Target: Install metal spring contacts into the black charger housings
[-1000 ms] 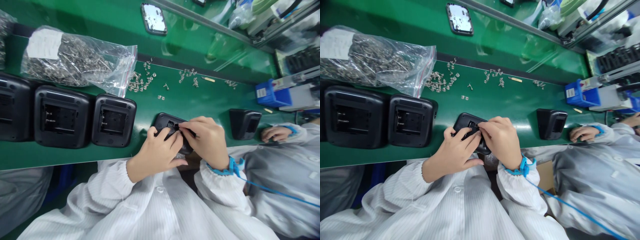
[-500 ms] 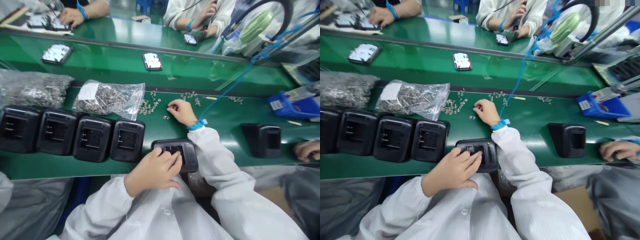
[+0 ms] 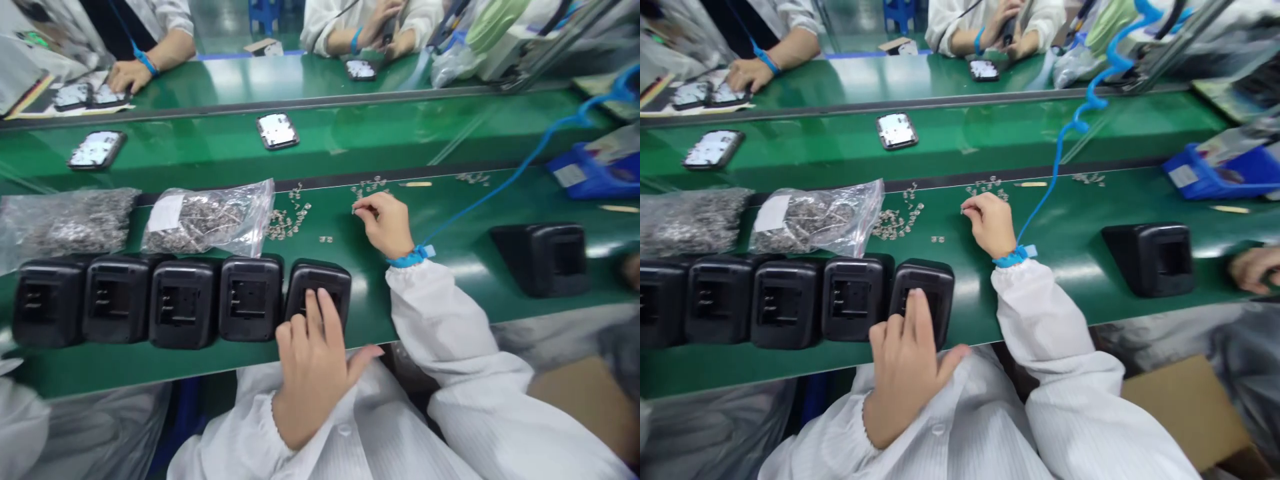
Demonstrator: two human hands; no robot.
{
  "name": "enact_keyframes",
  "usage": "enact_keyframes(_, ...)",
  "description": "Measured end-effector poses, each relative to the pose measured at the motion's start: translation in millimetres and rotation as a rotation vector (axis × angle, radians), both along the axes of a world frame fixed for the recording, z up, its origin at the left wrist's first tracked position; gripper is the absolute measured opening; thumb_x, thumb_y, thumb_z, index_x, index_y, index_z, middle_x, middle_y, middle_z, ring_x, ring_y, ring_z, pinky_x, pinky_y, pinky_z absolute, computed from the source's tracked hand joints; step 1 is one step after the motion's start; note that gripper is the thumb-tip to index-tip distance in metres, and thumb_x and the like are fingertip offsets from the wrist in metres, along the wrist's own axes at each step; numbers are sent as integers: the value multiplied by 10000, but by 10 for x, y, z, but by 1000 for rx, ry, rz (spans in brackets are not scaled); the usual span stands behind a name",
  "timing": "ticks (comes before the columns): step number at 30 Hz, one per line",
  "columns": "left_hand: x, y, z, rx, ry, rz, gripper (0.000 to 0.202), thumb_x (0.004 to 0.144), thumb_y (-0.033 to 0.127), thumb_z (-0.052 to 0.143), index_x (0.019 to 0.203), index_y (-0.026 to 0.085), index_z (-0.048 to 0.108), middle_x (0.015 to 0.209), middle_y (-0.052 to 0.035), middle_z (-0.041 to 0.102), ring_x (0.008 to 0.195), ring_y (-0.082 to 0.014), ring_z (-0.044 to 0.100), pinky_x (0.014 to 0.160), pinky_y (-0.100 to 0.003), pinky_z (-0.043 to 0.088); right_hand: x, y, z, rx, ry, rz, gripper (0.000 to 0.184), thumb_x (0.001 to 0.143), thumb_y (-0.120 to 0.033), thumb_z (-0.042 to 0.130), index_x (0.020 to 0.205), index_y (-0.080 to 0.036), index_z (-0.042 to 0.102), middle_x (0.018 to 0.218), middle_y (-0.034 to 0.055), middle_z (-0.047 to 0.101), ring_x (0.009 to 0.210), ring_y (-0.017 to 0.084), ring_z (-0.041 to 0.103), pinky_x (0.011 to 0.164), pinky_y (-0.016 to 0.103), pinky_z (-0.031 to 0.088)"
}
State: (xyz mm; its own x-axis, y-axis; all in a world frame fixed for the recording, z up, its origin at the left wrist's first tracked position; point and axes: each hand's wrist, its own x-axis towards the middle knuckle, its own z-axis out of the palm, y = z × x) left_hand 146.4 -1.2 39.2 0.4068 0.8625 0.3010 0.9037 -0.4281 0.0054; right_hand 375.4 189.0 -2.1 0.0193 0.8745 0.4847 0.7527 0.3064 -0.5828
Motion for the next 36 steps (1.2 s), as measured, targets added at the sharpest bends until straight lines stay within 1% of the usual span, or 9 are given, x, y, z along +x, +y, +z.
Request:
enact_keyframes(4, -6, 182, -33, 93, -73, 49, 878, 1019, 658, 407, 1451, -105, 460, 1162, -276, 722, 774, -321, 586, 736, -473, 352, 101, -419, 128, 121, -53, -182, 121, 920, -213, 543, 870, -217, 654, 955, 84, 686, 976, 257, 635, 899, 427, 508)
enact_keyframes(7, -7, 244, -62, 200, -203, -12, 837, 1000, 626, 481, 1416, -101, 514, 1080, -247, 747, 806, -313, 631, 758, -477, 354, 540, -794, 124, 199, -122, -506, 139, 951, -263, 512, 892, -218, 629, 1014, 112, 655, 1072, 295, 583, 996, 510, 437)
enact_keyframes(11, 133, 151, -53, 348, -419, -264, 633, 1004, 522, 520, 1292, -34, 618, 1182, -226, 742, 1008, -310, 679, 722, -426, 329, 1503, -1191, 143, 146, -125, -975, 70, 873, -282, 520, 838, -225, 540, 1057, 164, 584, 1152, 360, 468, 1049, 626, 335)
enact_keyframes(13, 294, 77, -86, 368, -497, -483, 479, 995, 447, 547, 1195, 28, 663, 1237, -201, 732, 1113, -309, 666, 688, -394, 323, 1872, -1297, 161, 73, -102, -1034, 53, 820, -241, 511, 792, -243, 467, 964, 157, 572, 1092, 353, 466, 1030, 632, 343)
enact_keyframes(15, 488, 27, -164, 376, -534, -687, 367, 974, 404, 585, 1128, 90, 694, 1228, -162, 740, 1136, -288, 658, 676, -373, 324, 2030, -1351, 179, 32, -94, -1012, 88, 797, -220, 498, 772, -258, 423, 870, 126, 554, 1013, 325, 481, 995, 595, 393)
enact_keyframes(18, 745, 22, -314, 341, -450, -818, 319, 953, 354, 639, 1159, 122, 711, 1233, -135, 732, 1120, -253, 644, 735, -368, 365, 1849, -1374, 207, -2, -131, -877, 59, 840, -253, 488, 792, -251, 454, 849, 87, 548, 945, 284, 509, 942, 526, 460)
enact_keyframes(27, 898, 160, -453, 55, -302, -616, 645, 1065, 562, 321, 1472, 120, 554, 1598, -158, 479, 1559, -297, 277, 986, -488, 397, 329, -1507, 519, -114, -129, -107, 100, 1023, -231, 486, 961, -247, 563, 1031, 80, 659, 957, 233, 659, 850, 414, 568)
enact_keyframes(32, 923, 206, -405, -38, -272, -595, 734, 1067, 610, 215, 1481, 96, 537, 1609, -194, 451, 1516, -326, 340, 966, -498, 399, 357, -1525, 843, -16, -385, -61, 124, 1007, -171, 554, 972, -255, 639, 948, 67, 697, 880, 230, 679, 761, 379, 566)
enact_keyframes(36, 936, 198, -404, -81, -273, -544, 770, 1062, 634, 186, 1466, 80, 538, 1556, -209, 508, 1427, -336, 428, 887, -480, 408, 548, -1453, 822, -84, -586, 124, 160, 1014, -145, 529, 1005, -223, 669, 963, 75, 723, 879, 224, 681, 765, 360, 562)
